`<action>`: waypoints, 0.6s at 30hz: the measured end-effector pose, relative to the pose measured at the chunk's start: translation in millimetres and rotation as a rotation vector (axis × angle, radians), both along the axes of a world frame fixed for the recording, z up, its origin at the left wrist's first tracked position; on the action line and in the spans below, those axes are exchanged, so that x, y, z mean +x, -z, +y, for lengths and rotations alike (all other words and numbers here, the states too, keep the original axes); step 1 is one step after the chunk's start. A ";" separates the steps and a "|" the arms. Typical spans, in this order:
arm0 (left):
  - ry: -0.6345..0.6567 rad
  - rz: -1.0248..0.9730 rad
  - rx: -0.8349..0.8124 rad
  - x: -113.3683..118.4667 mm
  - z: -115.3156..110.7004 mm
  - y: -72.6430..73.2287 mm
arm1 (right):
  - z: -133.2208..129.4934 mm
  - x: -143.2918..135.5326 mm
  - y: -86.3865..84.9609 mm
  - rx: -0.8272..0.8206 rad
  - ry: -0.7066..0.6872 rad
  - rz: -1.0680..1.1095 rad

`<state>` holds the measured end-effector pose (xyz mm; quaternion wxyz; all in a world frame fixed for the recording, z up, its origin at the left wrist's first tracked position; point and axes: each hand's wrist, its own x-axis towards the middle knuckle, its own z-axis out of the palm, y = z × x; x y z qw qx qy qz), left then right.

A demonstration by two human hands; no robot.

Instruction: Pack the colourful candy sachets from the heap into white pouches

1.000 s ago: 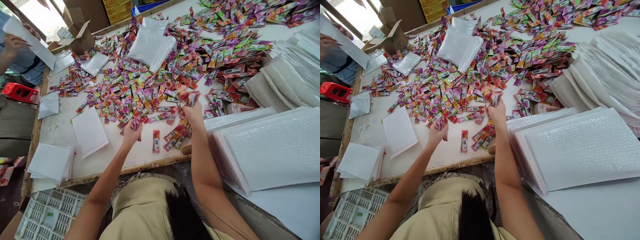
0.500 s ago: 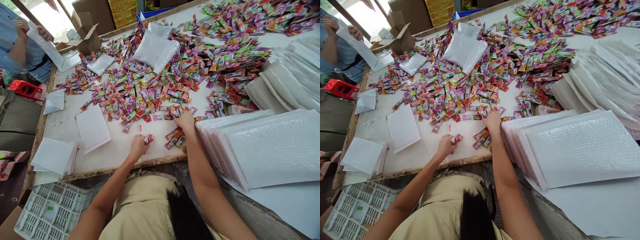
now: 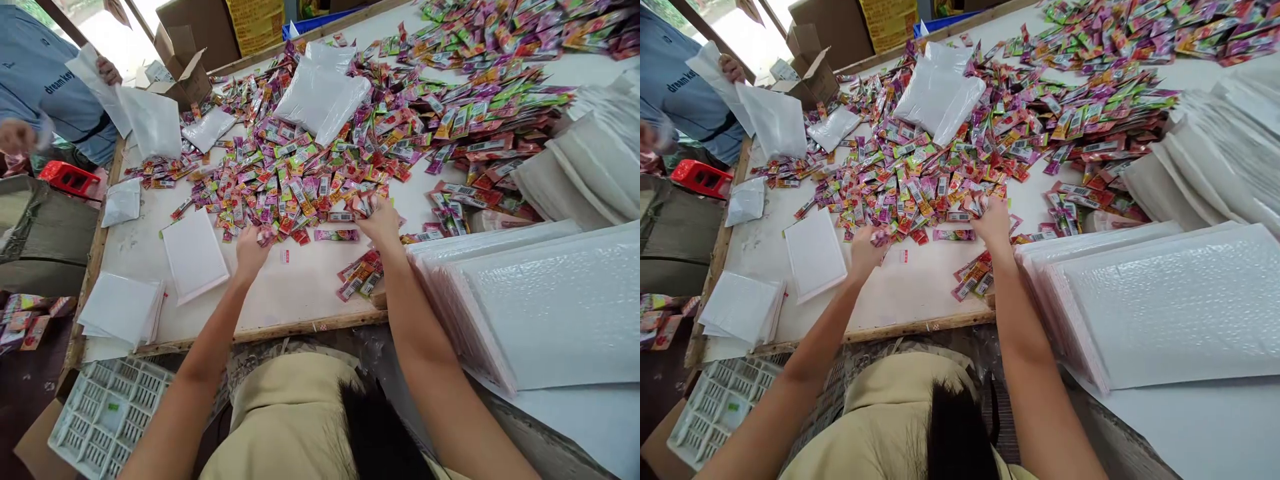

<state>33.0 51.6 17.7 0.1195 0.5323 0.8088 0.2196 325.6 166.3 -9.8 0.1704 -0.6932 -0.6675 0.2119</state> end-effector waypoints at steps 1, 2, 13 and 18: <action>0.052 0.097 -0.041 1.5 5.5 4.6 | 3.4 -4.6 2.0 0.005 -0.029 -0.050; 0.082 0.150 -0.087 3.7 8.7 9.0 | 5.8 -8.7 4.4 -0.008 -0.053 -0.095; -0.362 -0.803 -0.019 -9.4 -49.6 -1.8 | -4.0 0.5 24.4 0.065 0.299 0.406; -0.552 -1.334 0.037 -32.6 -58.5 -16.7 | -13.1 -16.2 7.1 0.021 0.250 0.847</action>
